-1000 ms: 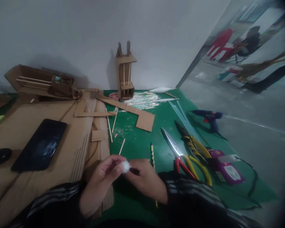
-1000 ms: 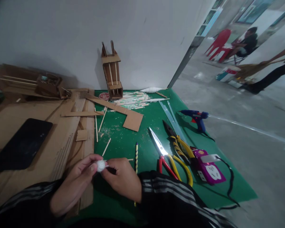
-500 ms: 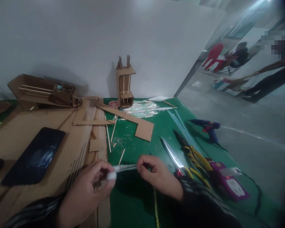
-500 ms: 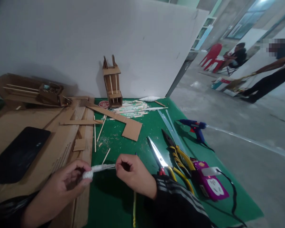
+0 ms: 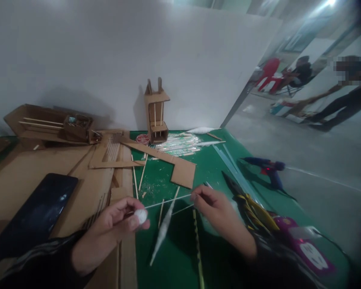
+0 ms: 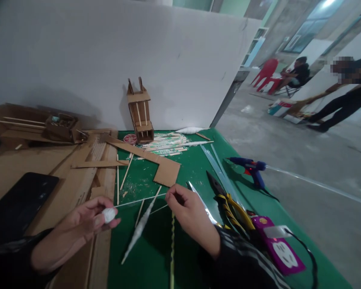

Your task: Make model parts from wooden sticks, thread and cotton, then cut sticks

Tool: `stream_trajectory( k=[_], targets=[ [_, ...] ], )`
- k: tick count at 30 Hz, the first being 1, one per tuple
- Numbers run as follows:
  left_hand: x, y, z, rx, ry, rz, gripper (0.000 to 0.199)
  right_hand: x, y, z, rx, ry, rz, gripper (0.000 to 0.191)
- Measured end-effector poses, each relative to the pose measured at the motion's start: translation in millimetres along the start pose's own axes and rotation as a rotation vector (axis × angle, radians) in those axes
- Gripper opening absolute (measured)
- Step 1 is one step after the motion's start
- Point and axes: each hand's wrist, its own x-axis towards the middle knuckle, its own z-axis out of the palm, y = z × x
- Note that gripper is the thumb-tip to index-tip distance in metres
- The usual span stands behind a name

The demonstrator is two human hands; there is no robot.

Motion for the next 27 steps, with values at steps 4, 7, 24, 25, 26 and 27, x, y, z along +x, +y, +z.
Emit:
stream_trajectory(
  k=[4,7,24,25,26,27],
  targets=[
    [7.9,-7.3,1.2,-0.069,-0.003,-0.019,0.023,0.9,-3.8,-4.1,-0.161,-0.017,-0.026,0.019],
    [8.6,-6.3,3.2,0.051,-0.023,0.011,0.022,-6.2,-18.3,0.5,-0.156,0.006,-0.068,0.043],
    [-2.2,-17.8,9.8,0.216,-0.072,0.022,0.033,-5.5,-43.6,33.8,0.094,-0.353,-0.178,0.026],
    [-2.3,-18.0,9.7,0.253,-0.049,0.040,0.031,-6.2,-43.7,33.1,0.081,-0.347,-0.182,0.026],
    [-2.4,-18.0,9.6,0.289,-0.028,0.062,0.029,-6.8,-43.4,32.9,0.070,-0.343,-0.187,0.026],
    [-2.4,-18.2,9.5,0.320,-0.003,0.086,0.028,-7.4,-42.9,33.2,0.066,-0.338,-0.195,0.026]
  ],
)
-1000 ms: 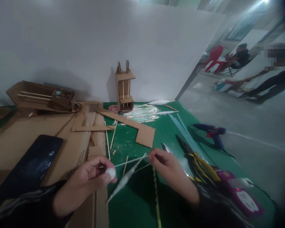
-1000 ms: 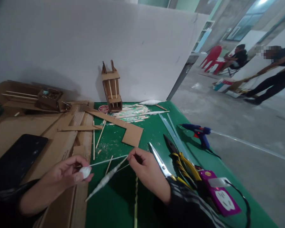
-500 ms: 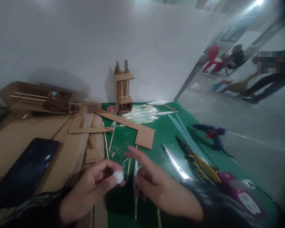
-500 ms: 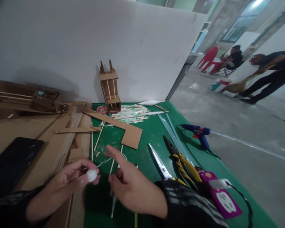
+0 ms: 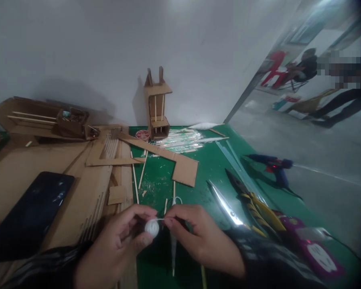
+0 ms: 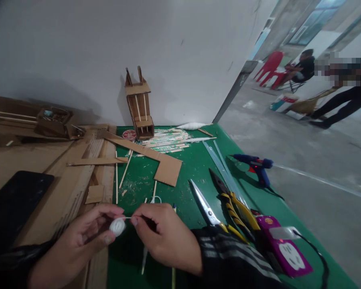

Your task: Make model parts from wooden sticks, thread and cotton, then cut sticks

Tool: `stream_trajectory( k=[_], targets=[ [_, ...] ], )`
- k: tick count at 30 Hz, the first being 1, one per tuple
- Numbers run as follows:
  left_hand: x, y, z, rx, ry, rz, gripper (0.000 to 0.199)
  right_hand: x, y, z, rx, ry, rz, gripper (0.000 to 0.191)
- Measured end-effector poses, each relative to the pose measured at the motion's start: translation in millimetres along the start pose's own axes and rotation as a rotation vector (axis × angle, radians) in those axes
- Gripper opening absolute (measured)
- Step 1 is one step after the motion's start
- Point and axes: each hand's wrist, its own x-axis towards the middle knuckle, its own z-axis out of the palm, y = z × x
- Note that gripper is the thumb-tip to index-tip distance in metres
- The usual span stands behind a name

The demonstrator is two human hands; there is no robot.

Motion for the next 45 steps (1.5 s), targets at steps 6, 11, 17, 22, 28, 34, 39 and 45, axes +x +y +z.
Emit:
stream_trajectory(
  k=[6,11,17,22,28,34,39,45],
  targets=[
    [-0.5,-5.8,2.6,0.100,0.112,0.072,0.027,-3.9,0.0,5.8,0.035,-0.014,-0.033,0.026],
    [-0.5,-9.2,8.5,0.148,0.154,0.109,0.024,-8.0,-4.4,11.4,0.054,-0.018,-0.054,0.027],
    [3.9,-12.1,13.0,-0.030,0.144,0.051,0.019,-7.2,-4.1,14.4,0.054,-0.008,-0.026,0.028],
    [7.1,-12.5,14.2,-0.077,0.143,0.021,0.018,-8.0,-2.6,17.1,0.052,0.008,-0.018,0.027],
    [10.7,-16.5,14.9,-0.113,0.187,0.146,0.020,-6.9,-1.7,19.0,0.037,-0.015,-0.009,0.027],
    [11.9,-17.0,11.3,-0.048,0.084,0.222,0.015,-8.1,0.4,19.5,0.062,0.006,-0.006,0.025],
    [8.8,-9.7,10.6,-0.141,0.057,0.115,0.021,-7.5,1.2,18.4,0.077,0.055,-0.027,0.023],
    [6.2,-10.2,12.0,-0.043,0.096,0.047,0.021,-6.7,-0.7,17.7,0.059,0.061,0.008,0.023]
  ],
)
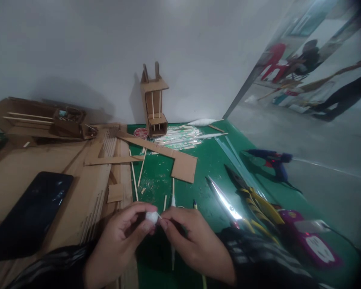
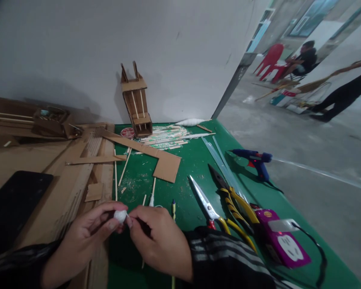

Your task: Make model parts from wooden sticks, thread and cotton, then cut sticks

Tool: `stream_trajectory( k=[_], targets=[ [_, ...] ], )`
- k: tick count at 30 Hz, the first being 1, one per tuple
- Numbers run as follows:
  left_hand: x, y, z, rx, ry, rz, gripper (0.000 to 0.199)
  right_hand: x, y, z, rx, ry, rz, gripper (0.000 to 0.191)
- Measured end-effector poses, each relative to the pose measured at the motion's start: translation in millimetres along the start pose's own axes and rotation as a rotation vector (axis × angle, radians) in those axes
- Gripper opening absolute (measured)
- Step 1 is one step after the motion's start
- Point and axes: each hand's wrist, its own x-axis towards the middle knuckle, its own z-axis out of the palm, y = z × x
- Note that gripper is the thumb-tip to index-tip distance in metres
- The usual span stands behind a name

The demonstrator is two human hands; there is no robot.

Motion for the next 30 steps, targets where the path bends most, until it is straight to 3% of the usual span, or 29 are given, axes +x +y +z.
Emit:
stream_trajectory(
  k=[5,12,19,24,30],
  targets=[
    [0.5,-2.7,1.9,0.084,0.070,-0.001,0.019,-2.8,-1.4,2.2,-0.045,-0.006,-0.016,0.024],
    [1.7,-0.9,7.7,0.065,0.055,-0.004,0.021,-7.0,-0.3,8.9,-0.163,0.037,-0.097,0.022],
    [0.9,-5.2,5.2,0.320,0.051,0.151,0.020,-9.3,6.4,16.3,-0.359,0.107,-0.228,0.018],
    [-0.3,-5.8,7.6,0.178,0.124,0.067,0.019,-11.2,6.3,22.1,-0.435,0.099,-0.284,0.019],
    [-1.0,1.7,8.0,-0.029,0.093,-0.049,0.024,-8.2,8.5,17.2,-0.305,-0.009,-0.216,0.019]
  ],
)
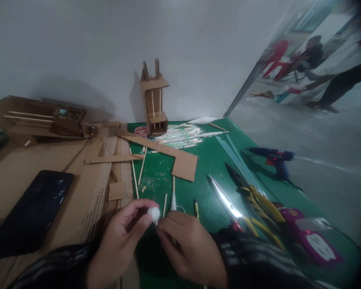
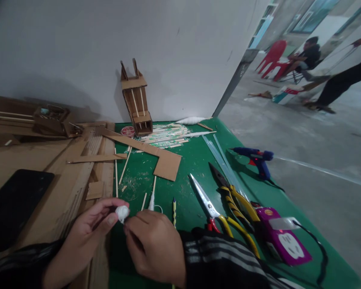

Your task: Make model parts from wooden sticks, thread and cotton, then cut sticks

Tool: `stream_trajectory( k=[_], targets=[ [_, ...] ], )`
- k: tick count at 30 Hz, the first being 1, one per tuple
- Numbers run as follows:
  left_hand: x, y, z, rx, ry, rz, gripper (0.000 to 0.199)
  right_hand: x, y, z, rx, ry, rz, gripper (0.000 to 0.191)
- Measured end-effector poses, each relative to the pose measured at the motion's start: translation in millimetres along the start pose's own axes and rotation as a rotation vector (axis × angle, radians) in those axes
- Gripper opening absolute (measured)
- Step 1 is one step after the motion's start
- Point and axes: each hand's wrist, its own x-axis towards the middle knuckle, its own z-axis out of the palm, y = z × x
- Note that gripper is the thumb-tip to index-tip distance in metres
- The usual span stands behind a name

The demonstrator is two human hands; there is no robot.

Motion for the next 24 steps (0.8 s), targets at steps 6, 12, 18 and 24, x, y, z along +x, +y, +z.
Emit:
stream_trajectory(
  k=[6,12,18,24],
  targets=[
    [0.3,-3.8,-4.7,-0.170,-0.044,-0.077,0.030,9.4,11.0,-8.8,0.194,-0.047,0.046,0.022],
    [-2.5,10.2,-10.1,-0.065,-0.174,-0.096,0.027,16.8,18.9,-21.2,0.205,-0.127,0.124,0.021],
    [-1.5,11.0,-10.7,-0.071,-0.244,-0.192,0.028,18.7,23.6,-25.0,0.200,-0.153,0.135,0.020],
    [-0.8,-1.5,-7.3,-0.059,-0.261,-0.228,0.026,18.0,22.4,-28.2,0.147,-0.176,0.143,0.018]
  ],
)
